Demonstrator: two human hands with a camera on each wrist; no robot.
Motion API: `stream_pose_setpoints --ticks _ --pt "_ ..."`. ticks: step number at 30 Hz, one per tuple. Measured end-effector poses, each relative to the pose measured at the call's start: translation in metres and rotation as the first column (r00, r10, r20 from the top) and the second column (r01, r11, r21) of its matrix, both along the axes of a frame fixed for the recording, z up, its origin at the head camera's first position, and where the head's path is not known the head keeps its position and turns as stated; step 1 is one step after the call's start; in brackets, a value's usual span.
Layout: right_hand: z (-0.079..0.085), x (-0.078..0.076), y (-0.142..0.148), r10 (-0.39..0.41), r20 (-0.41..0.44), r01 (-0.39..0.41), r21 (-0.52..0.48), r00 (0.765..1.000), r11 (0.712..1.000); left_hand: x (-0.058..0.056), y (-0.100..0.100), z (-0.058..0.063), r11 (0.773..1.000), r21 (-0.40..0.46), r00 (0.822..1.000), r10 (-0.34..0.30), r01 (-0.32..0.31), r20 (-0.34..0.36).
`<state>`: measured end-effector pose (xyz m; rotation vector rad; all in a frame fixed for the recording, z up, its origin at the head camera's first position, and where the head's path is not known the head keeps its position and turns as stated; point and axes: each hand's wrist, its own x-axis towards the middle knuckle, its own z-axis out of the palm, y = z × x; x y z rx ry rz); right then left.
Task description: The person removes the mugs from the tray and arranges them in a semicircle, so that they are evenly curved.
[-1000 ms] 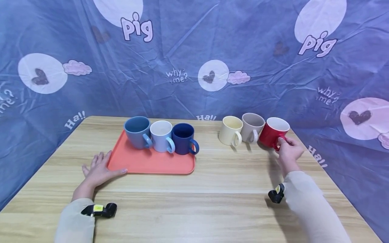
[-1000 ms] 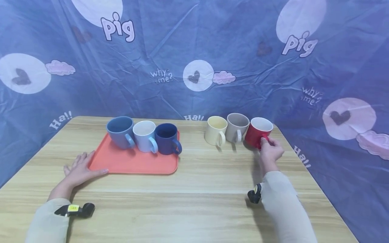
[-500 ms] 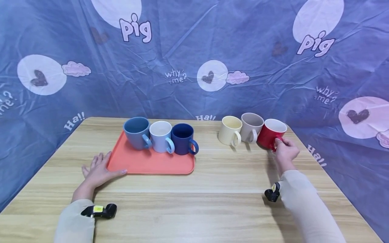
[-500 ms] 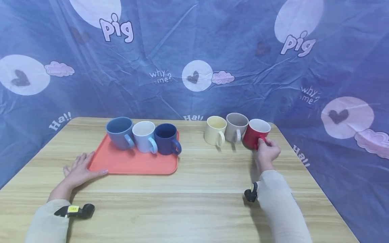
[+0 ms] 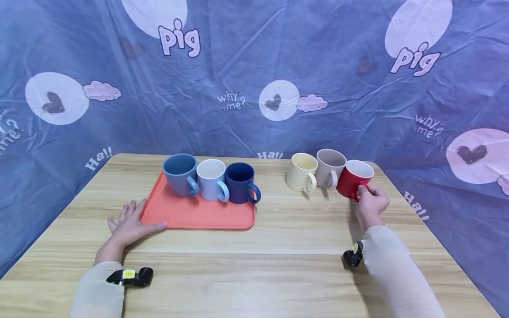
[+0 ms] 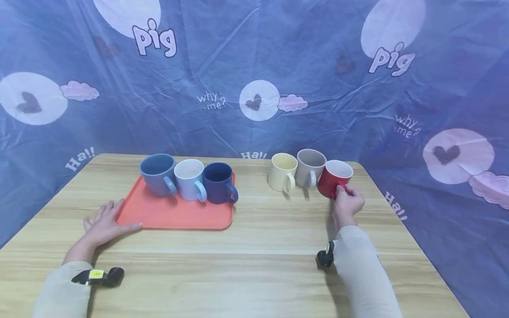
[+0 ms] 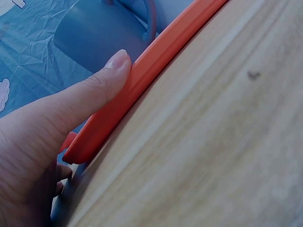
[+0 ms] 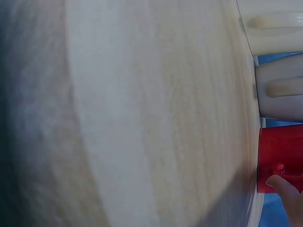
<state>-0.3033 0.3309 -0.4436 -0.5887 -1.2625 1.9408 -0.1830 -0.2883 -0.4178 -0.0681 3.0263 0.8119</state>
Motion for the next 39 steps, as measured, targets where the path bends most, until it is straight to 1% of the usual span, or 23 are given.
stream_pose_setpoints --ticks 4,9,16,27,29,31,34,35,36,39 --pt "0.001 0.0 -0.002 -0.014 -0.008 0.014 0.022 1.0 1.0 0.0 0.0 -0.001 1.0 0.001 1.0 0.001 -0.001 0.001" --pt "0.001 -0.003 -0.002 -0.014 -0.023 0.015 0.038 1.0 0.999 0.0 -0.001 -0.002 1.0 -0.002 1.0 0.004 -0.004 -0.002" --pt "0.0 -0.003 -0.004 -0.022 -0.045 0.024 0.043 0.999 0.999 0.0 0.0 -0.001 1.0 0.008 1.0 0.007 -0.007 0.001" --pt "-0.003 -0.002 -0.001 -0.013 -0.012 0.014 0.051 1.0 0.999 0.001 -0.001 -0.001 1.0 -0.001 1.0 0.003 -0.003 -0.003" --pt "-0.001 0.0 -0.002 -0.003 0.019 0.002 0.056 1.0 0.998 0.001 -0.001 -0.002 1.0 -0.005 1.0 0.001 -0.001 -0.005" --pt "0.004 0.005 -0.004 0.017 0.05 -0.019 0.048 0.999 0.999 0.001 -0.001 -0.002 1.0 -0.007 1.0 -0.001 0.001 -0.005" --pt "0.024 0.018 -0.013 0.053 0.15 -0.06 0.039 0.987 0.997 0.001 0.0 -0.003 1.0 -0.003 1.0 -0.002 0.002 -0.003" --pt "0.032 0.023 -0.017 0.059 0.195 -0.07 0.051 0.979 0.996 0.001 0.0 -0.003 1.0 -0.002 1.0 -0.002 0.002 -0.004" --pt "0.04 0.027 -0.02 0.071 0.216 -0.084 0.047 0.974 0.995 0.001 0.0 -0.003 1.0 -0.003 1.0 -0.002 0.002 -0.005" --pt "0.063 0.041 -0.031 0.075 0.349 -0.128 0.132 0.934 0.983 0.0 0.0 -0.003 1.0 -0.005 1.0 0.001 -0.001 -0.005"
